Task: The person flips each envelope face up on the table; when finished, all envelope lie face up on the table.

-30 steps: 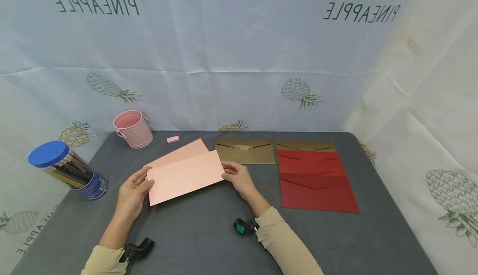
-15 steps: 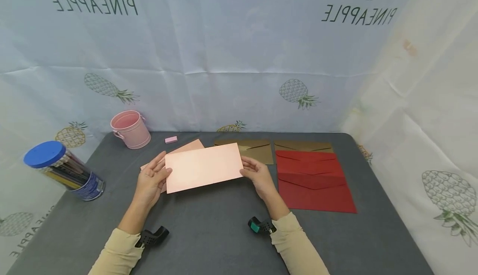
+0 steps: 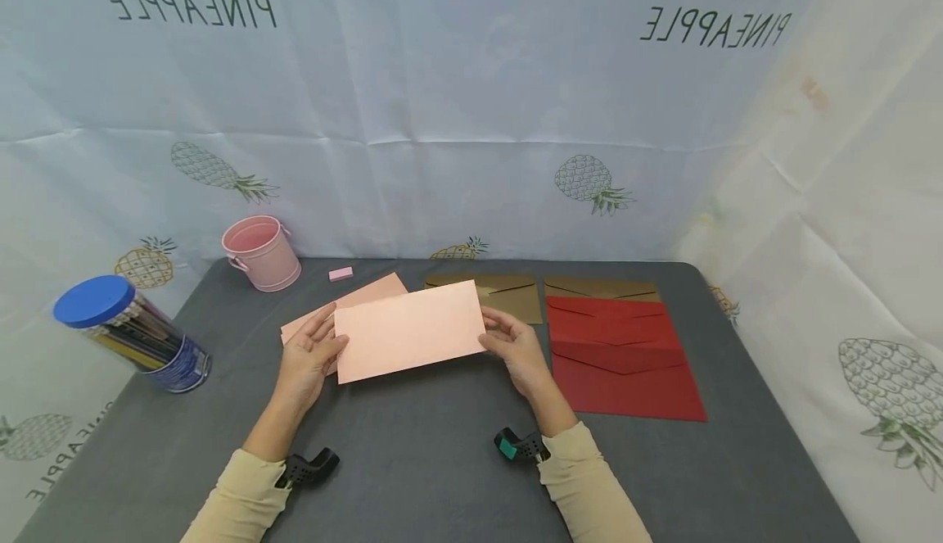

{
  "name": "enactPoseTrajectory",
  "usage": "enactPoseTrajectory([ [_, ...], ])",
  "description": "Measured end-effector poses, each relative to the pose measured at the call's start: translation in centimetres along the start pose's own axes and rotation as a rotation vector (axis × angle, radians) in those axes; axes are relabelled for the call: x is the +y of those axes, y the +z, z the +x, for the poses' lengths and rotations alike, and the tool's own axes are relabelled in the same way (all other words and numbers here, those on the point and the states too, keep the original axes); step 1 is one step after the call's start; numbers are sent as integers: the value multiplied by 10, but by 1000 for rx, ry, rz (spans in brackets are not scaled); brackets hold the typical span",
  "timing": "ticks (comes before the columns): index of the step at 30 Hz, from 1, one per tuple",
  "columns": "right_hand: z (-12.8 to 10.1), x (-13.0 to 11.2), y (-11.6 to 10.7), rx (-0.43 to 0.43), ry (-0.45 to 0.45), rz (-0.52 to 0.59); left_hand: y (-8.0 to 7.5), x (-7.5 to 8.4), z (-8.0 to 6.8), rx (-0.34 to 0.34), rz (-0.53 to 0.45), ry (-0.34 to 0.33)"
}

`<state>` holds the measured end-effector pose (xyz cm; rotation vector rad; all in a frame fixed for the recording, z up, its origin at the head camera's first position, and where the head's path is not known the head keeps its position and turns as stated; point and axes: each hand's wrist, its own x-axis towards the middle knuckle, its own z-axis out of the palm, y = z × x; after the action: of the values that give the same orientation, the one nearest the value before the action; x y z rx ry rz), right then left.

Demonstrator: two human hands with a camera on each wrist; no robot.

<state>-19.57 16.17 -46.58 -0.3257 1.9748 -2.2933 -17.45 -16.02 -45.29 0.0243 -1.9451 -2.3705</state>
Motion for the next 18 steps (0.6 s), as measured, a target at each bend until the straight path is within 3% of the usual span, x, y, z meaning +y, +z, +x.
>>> enactPoseTrajectory([
  [4, -2, -17, 6, 96, -98, 6, 19, 8, 1, 30, 184, 131],
  [7, -6, -33, 13, 190, -211, -47, 46, 19, -2, 18, 273, 261],
  [10, -11, -48, 26, 275, -348, -152, 80, 31, -11, -103, 283, 358],
  [14, -13, -60, 46, 316, -552, -309, 124, 44, -25, -304, 277, 427],
  [16, -12, -62, 56, 299, -635, -376, 139, 48, -30, -348, 259, 471],
  [18, -11, -63, 63, 266, -694, -448, 148, 50, -33, -348, 229, 514],
])
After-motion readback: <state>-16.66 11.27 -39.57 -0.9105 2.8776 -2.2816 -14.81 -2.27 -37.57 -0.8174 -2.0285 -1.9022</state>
